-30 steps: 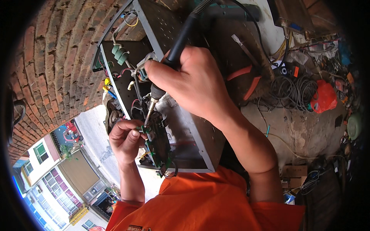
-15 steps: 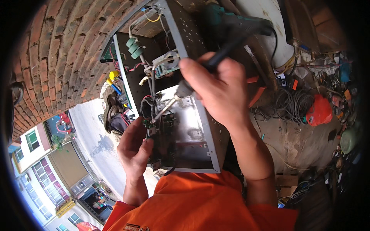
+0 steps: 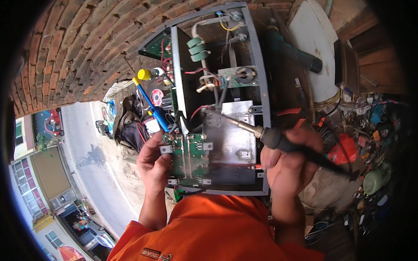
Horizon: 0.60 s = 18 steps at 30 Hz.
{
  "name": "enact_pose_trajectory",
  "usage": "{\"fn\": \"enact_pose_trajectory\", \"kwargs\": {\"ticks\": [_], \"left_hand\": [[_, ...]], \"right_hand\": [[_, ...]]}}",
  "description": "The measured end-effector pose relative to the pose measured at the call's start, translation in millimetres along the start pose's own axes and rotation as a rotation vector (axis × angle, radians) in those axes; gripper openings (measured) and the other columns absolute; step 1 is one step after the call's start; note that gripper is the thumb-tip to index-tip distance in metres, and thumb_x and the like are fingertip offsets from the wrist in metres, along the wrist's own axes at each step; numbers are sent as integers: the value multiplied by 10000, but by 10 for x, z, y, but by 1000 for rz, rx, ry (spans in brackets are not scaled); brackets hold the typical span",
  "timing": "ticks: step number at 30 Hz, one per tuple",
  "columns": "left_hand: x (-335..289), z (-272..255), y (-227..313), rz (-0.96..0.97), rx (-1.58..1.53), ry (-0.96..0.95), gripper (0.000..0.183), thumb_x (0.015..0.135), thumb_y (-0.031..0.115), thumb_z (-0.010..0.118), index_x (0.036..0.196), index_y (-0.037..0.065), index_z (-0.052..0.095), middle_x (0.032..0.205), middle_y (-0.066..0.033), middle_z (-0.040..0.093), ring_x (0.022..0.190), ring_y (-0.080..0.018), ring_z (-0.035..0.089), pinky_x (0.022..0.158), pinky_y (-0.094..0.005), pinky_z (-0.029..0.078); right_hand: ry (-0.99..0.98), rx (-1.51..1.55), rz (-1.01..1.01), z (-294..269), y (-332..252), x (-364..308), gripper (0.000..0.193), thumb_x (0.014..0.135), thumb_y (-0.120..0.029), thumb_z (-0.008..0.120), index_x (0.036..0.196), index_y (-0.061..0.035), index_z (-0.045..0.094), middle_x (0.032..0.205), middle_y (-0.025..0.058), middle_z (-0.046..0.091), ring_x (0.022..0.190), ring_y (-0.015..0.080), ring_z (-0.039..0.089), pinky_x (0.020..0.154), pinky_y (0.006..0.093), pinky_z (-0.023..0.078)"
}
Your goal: The person uses a soldering iron to attach wires to a circuit board inside an open electronic device. They repeatedly heat joints and apply solder to secure connections while holding the board and wires in place.
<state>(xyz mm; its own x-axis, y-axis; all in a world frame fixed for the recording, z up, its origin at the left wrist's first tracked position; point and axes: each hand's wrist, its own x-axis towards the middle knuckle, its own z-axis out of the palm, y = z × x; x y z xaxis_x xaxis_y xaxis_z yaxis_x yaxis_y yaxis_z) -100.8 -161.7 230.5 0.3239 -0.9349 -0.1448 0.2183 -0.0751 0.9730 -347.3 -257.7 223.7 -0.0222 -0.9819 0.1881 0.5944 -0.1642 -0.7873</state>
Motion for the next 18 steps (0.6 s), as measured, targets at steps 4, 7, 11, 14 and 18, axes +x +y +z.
{"fn": "enact_pose_trajectory", "kwargs": {"ticks": [4, 7, 11, 14, 18], "left_hand": [[26, -110, -174, -8, -157, -17, 521, 835, -114, 589, 1340, -81, 467, 1246, -143, 601, 1113, -189, 601, 967, -312, 463], [-1, -16, -181, -22, -137, -62, 517, 812, -137, 590, 1316, -60, 501, 1258, -118, 574, 1031, -142, 611, 883, -263, 494], [55, -21, -149, 61, 69, -134, 490, 816, -119, 589, 1296, -43, 521, 1336, -139, 512, 998, -135, 607, 869, -257, 500], [24, -39, -192, 34, 47, -97, 508, 799, -94, 632, 1291, -16, 531, 1304, -116, 548, 976, -122, 607, 843, -248, 524], [-34, -45, -226, -15, -126, -50, 568, 814, -89, 644, 1343, -3, 458, 1304, -129, 564, 986, -125, 605, 855, -260, 525]], "right_hand": [[-190, -305, -129, 223, -41, -252, 312, 948, -184, 605, 1160, -21, 443, 784, 201, 642, 657, 237, 624, 589, 345, 503], [-263, -647, -243, 303, -1, -430, 317, 964, -241, 582, 1134, -30, 416, 905, 256, 644, 750, 316, 651, 697, 438, 546], [-307, -910, -324, 439, 160, -633, 269, 990, -185, 529, 1127, -6, 381, 1130, 352, 576, 1030, 420, 624, 890, 552, 510], [-222, -974, -222, 575, 311, -782, 417, 903, -32, 612, 1208, -63, 330, 1345, 346, 444, 1197, 429, 534, 988, 535, 435], [-171, -1084, -104, 704, 412, -913, 675, 773, 19, 746, 1272, -93, 306, 1504, 304, 280, 1285, 380, 476, 1020, 446, 398]]}}
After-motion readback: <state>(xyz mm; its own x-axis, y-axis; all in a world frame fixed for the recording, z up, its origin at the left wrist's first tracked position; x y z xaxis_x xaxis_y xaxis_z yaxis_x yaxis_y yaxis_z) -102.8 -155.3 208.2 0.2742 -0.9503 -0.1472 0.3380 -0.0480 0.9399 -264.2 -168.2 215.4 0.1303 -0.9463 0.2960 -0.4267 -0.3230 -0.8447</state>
